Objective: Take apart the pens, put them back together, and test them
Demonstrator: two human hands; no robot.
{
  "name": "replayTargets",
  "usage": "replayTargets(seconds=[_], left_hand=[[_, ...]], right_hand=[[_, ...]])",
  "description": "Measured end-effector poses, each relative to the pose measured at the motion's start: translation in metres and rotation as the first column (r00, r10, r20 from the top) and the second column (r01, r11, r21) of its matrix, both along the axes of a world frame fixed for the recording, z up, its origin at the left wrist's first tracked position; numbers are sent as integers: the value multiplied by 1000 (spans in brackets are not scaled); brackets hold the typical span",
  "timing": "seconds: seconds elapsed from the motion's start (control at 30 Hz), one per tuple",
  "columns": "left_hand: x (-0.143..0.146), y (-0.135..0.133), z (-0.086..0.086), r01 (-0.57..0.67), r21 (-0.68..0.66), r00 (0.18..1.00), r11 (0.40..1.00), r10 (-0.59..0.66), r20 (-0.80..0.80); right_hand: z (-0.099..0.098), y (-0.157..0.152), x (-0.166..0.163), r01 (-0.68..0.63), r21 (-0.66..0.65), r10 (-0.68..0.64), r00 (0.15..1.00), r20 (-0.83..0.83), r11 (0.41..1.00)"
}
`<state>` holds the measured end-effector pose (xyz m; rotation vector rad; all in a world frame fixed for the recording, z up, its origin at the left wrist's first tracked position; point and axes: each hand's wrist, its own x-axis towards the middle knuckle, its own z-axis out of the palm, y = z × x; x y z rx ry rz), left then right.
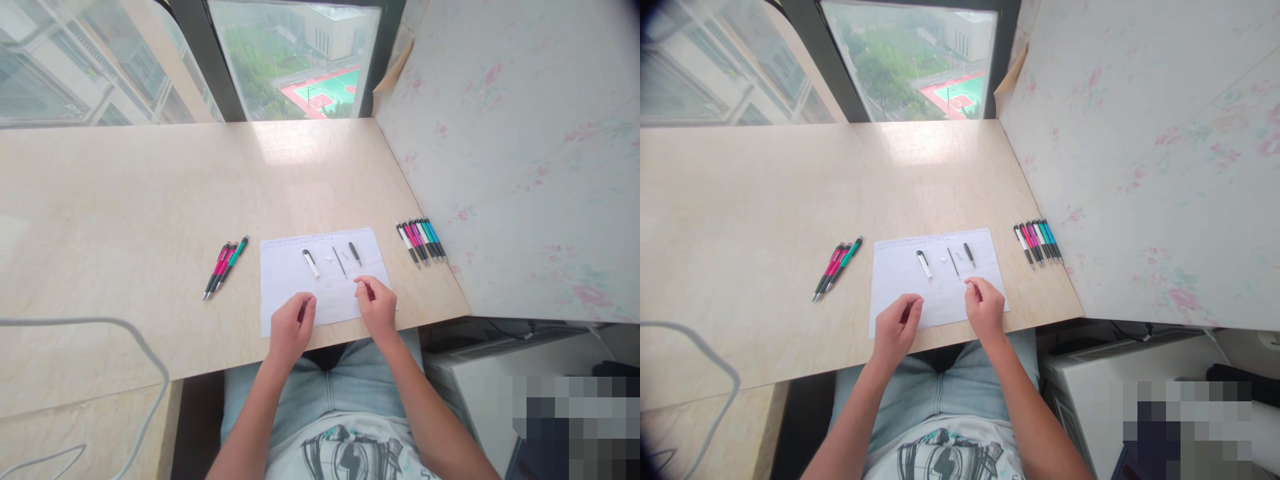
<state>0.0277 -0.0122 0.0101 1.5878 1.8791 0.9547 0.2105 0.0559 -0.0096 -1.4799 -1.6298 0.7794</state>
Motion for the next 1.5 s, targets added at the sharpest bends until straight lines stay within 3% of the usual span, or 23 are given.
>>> replayTargets(seconds=[0.1,0.33,0.57,0.83,0.97,1.07,1.2,1.5], left_hand=[[1,-2,-4,28,25,999,999,-29,29],[-1,-1,-6,-41,36,998,998,39,57],[0,4,-5,78,-23,996,997,-79,-51],[-1,5,-6,93,-16,993,995,-94,-64],[-1,4,-6,75,-5,997,997,-75,-11],[-1,3,-5,31,24,997,999,-32,72],[-3,1,-4,-26,63,986,998,15,165],[-5,0,-2,-21,97,979,995,1,202]], right_hand=[[-2,2,0,-14,-28,15,1000,19,999],[-3,4,-1,-39,-26,40,998,57,999],[-2,4,-3,-58,-17,59,992,110,998],[-3,5,-4,-69,-8,69,984,164,998],[-3,2,-5,-82,57,69,975,213,995],[-1,-3,-10,-148,121,104,945,310,982],[7,-4,-31,-237,90,168,866,472,967],[18,18,-79,-216,-5,172,762,625,976]])
